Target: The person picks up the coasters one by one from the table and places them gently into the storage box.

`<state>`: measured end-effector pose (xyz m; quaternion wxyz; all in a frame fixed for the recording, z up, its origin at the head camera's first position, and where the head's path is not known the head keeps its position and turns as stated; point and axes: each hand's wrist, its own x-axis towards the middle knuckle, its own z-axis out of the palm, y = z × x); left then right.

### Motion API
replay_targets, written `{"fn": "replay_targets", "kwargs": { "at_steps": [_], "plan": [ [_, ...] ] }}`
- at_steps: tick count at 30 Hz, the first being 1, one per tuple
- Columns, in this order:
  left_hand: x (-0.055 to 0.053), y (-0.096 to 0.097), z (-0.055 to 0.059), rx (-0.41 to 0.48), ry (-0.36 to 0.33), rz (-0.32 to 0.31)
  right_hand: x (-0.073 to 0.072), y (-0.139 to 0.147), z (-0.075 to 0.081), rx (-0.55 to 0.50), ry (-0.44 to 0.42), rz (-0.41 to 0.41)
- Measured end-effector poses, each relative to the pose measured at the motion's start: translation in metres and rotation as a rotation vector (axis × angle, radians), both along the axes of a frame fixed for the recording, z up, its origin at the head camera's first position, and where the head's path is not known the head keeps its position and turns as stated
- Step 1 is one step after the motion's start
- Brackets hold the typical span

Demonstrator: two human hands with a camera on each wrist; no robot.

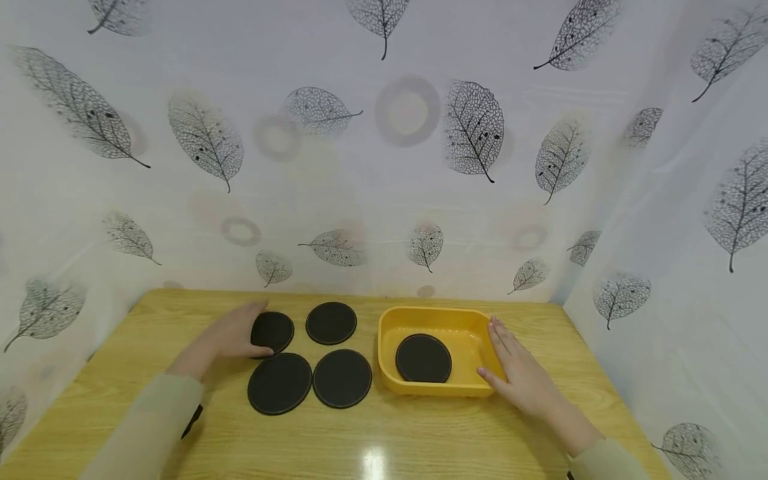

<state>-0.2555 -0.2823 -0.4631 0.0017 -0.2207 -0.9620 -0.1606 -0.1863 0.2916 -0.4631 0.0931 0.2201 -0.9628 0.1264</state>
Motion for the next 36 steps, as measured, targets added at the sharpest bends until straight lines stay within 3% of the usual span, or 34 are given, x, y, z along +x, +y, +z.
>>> {"fn": "replay_targets", "kwargs": {
  "at_steps": [8, 16, 24, 30, 36],
  "plan": [
    [0.004, -0.002, -0.008, 0.042, -0.045, 0.040, -0.001, 0.002, -0.003, 0.012, -0.001, -0.007],
    [0.007, -0.004, -0.007, 0.075, -0.059, 0.026, -0.001, 0.002, -0.002, 0.003, -0.004, -0.009],
    [0.009, -0.015, -0.007, 0.093, -0.083, -0.042, -0.001, 0.001, -0.002, -0.002, 0.003, -0.006],
    [0.007, -0.016, -0.007, 0.090, -0.121, -0.015, -0.001, 0.000, -0.002, -0.020, 0.011, 0.001],
    [0.006, -0.018, -0.010, 0.112, -0.110, -0.004, 0.000, -0.001, -0.001, -0.013, 0.008, -0.006]
  ]
}}
